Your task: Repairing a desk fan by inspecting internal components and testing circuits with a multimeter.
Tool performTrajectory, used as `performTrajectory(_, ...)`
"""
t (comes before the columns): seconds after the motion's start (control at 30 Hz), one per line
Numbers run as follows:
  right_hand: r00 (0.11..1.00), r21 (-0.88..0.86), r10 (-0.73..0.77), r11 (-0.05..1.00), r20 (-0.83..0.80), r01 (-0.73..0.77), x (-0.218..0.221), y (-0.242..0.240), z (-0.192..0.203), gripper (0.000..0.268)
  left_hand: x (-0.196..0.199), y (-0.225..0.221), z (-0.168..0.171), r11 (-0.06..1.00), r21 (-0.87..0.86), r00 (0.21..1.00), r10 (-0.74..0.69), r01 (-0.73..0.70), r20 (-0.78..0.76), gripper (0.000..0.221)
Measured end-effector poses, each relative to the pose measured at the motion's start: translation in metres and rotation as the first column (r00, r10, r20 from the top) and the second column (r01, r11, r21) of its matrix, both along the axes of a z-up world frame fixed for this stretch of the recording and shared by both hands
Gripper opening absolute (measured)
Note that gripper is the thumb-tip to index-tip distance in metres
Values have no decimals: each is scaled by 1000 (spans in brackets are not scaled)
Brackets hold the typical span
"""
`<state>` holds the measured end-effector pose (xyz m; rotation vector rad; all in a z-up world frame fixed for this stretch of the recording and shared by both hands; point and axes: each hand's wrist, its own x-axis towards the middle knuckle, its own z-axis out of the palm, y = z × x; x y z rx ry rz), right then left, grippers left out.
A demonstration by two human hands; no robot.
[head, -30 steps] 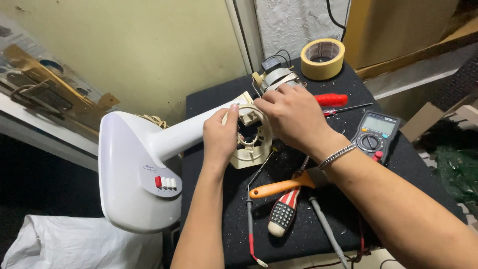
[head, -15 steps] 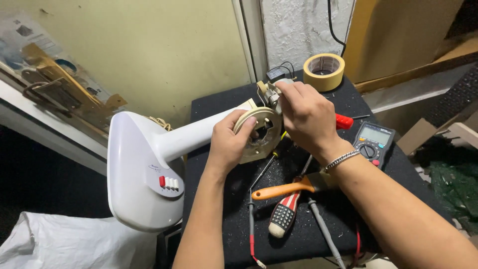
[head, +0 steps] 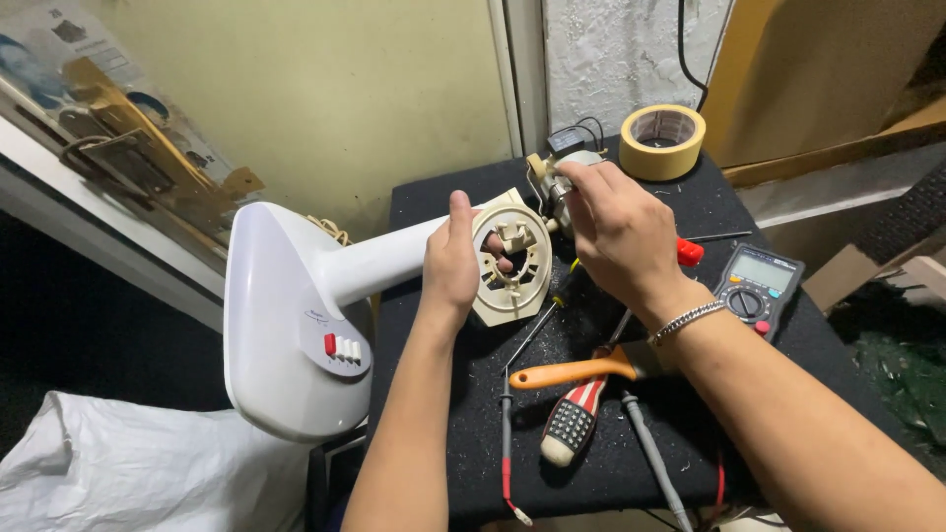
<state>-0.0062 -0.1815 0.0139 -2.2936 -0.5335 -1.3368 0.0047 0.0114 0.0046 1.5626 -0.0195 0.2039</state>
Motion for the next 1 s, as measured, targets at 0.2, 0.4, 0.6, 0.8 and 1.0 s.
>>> performTrajectory(0.2, 999, -22, -3, 1000, -48, 2, 2, 0, -6, 27, -2, -1, 0, 966, 259, 999, 32, -28, -13, 27)
performTrajectory(0.4, 998, -8, 70, 998, -2, -70, 10, -2, -14, 25, -12, -2, 5, 834, 538, 979, 13, -124, 205, 28)
performTrajectory(0.6, 987, 45, 100, 993, 129, -107, 9, 8, -11, 22, -19, -9, 1, 827, 539, 948, -22, -161, 317, 31)
performTrajectory(0.8, 960, 119, 264, 955, 88, -273, -6, 13, 13, 25, -29, -28, 10, 541, 809, 954, -39, -229, 297, 48)
performTrajectory(1.0, 907, 311, 418, 858, 39, -409, -27, 11, 17, 17, -45, -30, 6, 684, 686, 946, 15, -247, 325, 51)
